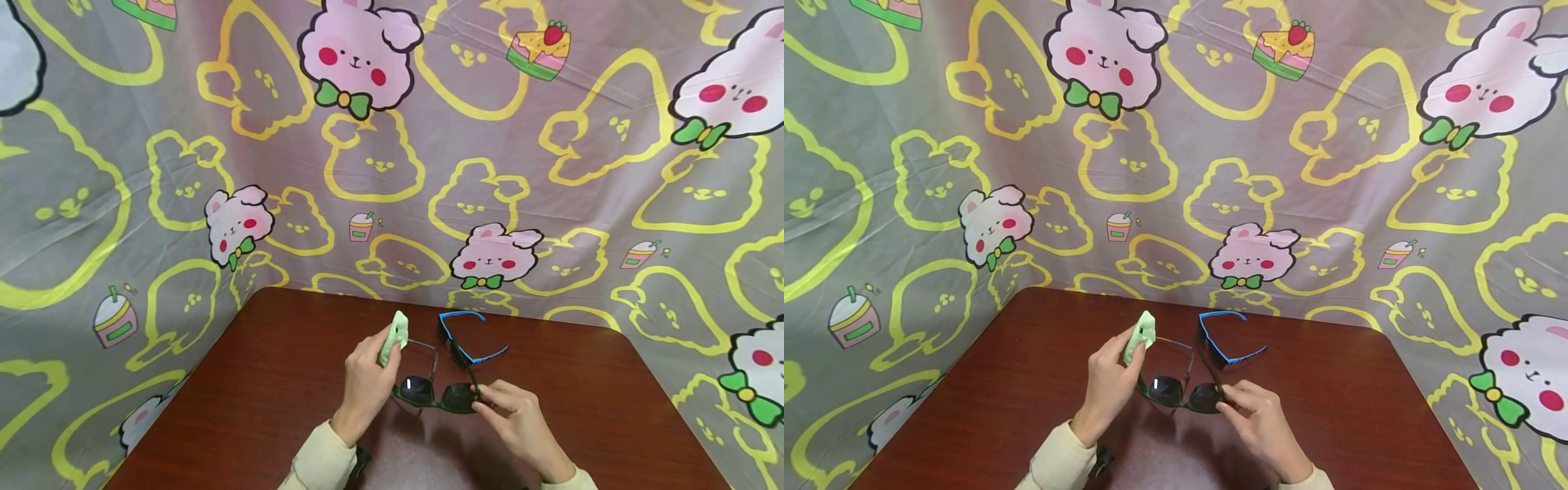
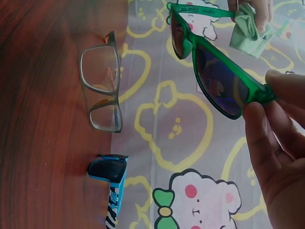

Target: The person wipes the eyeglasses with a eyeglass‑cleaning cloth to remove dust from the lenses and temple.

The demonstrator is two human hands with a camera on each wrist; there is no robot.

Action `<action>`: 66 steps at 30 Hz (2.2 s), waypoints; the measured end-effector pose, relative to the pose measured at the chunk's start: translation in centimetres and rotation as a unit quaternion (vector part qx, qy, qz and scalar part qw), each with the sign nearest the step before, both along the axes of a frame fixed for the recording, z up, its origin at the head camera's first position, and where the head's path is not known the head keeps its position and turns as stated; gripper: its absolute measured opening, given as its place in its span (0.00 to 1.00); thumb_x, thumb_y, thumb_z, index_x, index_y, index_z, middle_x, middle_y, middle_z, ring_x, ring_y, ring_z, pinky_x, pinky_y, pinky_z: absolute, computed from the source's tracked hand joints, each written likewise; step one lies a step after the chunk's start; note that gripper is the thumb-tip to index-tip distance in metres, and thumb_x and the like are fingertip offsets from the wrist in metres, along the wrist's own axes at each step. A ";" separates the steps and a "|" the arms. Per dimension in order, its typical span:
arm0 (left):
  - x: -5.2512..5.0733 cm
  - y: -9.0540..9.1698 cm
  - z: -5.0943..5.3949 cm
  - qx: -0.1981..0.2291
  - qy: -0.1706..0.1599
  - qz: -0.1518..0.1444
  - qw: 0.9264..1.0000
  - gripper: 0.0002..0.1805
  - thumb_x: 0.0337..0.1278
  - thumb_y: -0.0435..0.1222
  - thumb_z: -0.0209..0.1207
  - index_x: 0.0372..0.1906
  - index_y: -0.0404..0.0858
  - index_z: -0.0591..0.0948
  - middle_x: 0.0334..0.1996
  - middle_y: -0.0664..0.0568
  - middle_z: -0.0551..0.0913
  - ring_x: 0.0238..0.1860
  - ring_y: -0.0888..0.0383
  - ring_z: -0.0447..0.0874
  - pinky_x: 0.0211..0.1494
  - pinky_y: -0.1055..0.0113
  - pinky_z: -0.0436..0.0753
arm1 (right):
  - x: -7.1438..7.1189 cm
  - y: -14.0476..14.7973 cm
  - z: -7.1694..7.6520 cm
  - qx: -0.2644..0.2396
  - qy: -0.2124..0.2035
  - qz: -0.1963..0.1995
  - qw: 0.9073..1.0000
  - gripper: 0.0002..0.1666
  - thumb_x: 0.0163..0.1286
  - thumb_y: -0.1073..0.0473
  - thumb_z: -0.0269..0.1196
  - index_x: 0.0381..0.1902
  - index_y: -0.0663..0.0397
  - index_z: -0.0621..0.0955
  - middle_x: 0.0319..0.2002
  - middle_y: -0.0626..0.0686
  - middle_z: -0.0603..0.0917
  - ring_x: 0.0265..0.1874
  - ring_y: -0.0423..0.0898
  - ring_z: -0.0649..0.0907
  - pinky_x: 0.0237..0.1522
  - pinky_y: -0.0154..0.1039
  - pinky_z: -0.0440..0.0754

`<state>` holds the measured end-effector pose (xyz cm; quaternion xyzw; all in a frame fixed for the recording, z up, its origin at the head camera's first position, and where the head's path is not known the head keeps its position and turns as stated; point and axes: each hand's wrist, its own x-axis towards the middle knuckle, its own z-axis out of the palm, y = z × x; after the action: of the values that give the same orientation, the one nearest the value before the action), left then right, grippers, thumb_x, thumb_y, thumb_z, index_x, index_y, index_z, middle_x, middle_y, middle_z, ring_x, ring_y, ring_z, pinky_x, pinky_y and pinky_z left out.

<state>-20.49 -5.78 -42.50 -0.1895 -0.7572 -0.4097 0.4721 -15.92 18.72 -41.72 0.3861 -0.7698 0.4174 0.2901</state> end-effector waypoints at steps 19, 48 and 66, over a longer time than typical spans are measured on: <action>-0.2 -0.2 0.6 0.041 0.079 -0.032 0.995 0.18 0.51 0.28 0.60 0.50 0.33 0.81 0.42 0.46 0.84 0.40 0.52 0.82 0.42 0.64 0.79 | 0.1 0.3 0.3 -0.006 0.026 0.013 1.000 0.23 0.38 0.84 0.69 0.36 0.67 0.84 0.28 0.51 0.82 0.24 0.42 0.79 0.25 0.30 0.76; 1.1 -0.2 1.9 -0.030 0.170 -0.114 0.978 0.18 0.66 0.36 0.53 0.52 0.27 0.78 0.47 0.40 0.82 0.46 0.46 0.81 0.49 0.60 0.77 | -1.7 2.0 -0.8 0.060 0.051 -0.041 0.996 0.16 0.55 0.69 0.68 0.44 0.60 0.85 0.35 0.44 0.79 0.31 0.36 0.77 0.30 0.22 0.75; 2.2 2.9 0.4 -0.316 0.135 -0.100 0.934 0.16 0.69 0.40 0.50 0.55 0.42 0.79 0.55 0.51 0.78 0.58 0.54 0.74 0.58 0.60 0.72 | -2.0 0.4 -0.5 0.054 0.080 -0.027 0.995 0.14 0.68 0.56 0.60 0.42 0.60 0.85 0.36 0.46 0.79 0.35 0.40 0.75 0.33 0.24 0.73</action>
<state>-18.28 -2.86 -42.05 -0.4574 -0.7535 -0.1652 0.4423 -17.89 19.11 -42.18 0.4126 -0.7756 0.3353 0.3403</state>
